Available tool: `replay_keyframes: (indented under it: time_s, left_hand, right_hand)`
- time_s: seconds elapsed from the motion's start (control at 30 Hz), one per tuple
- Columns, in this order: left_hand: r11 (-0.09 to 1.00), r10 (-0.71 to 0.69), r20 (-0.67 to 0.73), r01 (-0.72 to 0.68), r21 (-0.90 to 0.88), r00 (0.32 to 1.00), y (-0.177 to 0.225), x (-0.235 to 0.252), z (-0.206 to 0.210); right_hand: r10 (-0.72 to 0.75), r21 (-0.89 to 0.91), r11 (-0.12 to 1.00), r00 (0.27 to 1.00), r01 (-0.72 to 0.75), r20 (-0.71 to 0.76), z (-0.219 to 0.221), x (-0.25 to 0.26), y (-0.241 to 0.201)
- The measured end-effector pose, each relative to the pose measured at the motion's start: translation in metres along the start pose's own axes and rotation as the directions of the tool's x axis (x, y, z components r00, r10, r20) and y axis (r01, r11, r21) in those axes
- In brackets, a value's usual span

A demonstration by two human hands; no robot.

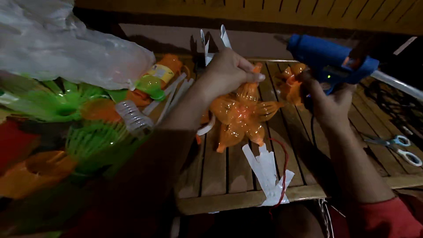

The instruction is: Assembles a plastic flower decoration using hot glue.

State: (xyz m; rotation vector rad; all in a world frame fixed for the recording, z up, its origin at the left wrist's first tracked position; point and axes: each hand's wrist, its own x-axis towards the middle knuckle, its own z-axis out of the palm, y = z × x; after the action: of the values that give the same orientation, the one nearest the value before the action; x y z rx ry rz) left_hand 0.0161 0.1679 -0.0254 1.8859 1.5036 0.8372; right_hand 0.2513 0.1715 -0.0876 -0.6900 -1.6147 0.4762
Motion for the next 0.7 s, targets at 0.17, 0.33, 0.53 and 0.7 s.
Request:
replay_keyframes:
  time_s: [0.17, 0.33, 0.53, 0.7]
  left_hand:
    - [0.999, 0.001, -0.025, -0.002, -0.037, 1.000, 0.003, -0.003, 0.001]
    - [0.999, 0.033, -0.035, -0.033, -0.003, 0.999, 0.008, -0.010, 0.001]
    - [1.000, 0.014, -0.059, -0.014, -0.010, 0.998, 0.022, -0.022, 0.000]
    - [0.999, 0.046, -0.070, -0.046, 0.012, 0.997, 0.026, -0.028, 0.001]
  right_hand:
    - [0.050, -0.075, 0.996, 0.998, -0.048, 0.025, -0.006, -0.012, 0.008]
    - [0.035, -0.104, 0.994, 0.998, -0.030, 0.048, -0.005, -0.014, 0.006]
    - [-0.010, -0.085, 0.996, 0.999, 0.014, 0.043, -0.009, -0.016, 0.007]
    - [-0.025, -0.114, 0.993, 0.999, 0.029, 0.042, -0.009, -0.017, 0.006]
